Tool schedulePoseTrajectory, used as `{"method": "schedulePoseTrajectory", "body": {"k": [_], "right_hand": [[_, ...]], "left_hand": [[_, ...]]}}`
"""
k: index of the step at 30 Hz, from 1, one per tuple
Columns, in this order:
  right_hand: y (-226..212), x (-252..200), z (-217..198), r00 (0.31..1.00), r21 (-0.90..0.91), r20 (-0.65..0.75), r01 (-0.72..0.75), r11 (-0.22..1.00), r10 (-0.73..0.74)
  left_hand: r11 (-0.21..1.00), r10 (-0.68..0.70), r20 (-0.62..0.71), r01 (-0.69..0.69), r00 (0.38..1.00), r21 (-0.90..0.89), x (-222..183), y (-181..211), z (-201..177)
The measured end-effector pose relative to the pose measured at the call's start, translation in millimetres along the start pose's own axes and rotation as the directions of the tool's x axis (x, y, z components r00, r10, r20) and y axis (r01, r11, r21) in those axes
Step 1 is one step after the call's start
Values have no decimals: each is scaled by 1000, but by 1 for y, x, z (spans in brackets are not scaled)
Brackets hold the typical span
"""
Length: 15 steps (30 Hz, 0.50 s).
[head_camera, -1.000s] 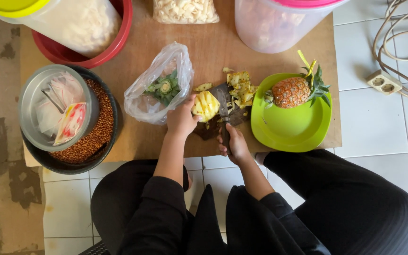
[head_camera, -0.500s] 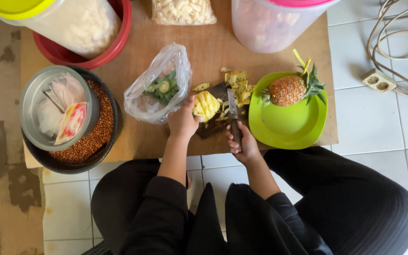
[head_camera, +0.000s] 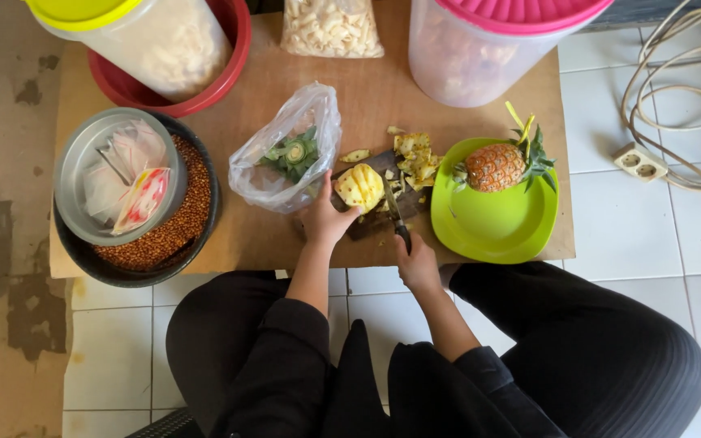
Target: Peeling a pineapple using a knife on a wooden cutting board.
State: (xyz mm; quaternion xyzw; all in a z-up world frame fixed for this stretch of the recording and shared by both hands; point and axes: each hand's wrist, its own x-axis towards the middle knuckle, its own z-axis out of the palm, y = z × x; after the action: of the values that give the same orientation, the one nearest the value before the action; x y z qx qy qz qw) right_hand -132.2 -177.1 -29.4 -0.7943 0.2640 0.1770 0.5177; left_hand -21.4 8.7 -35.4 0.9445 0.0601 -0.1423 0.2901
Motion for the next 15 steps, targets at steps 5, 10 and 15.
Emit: {"method": "schedulePoseTrajectory", "body": {"k": [5, 10, 15], "right_hand": [[-15, -4, -20, 1000, -69, -1, 24, 997, -24], [-25, -8, -22, 993, -135, 2, 119, 984, -120], [-9, 9, -9, 977, -150, -7, 208, 967, -212]], "left_hand": [[830, -58, 172, 144, 983, -540, 5, 6, -8], [751, -106, 128, 164, 986, -640, 17, -10, 11], [703, -254, 68, 232, 965, -672, 2, 7, 0]]}}
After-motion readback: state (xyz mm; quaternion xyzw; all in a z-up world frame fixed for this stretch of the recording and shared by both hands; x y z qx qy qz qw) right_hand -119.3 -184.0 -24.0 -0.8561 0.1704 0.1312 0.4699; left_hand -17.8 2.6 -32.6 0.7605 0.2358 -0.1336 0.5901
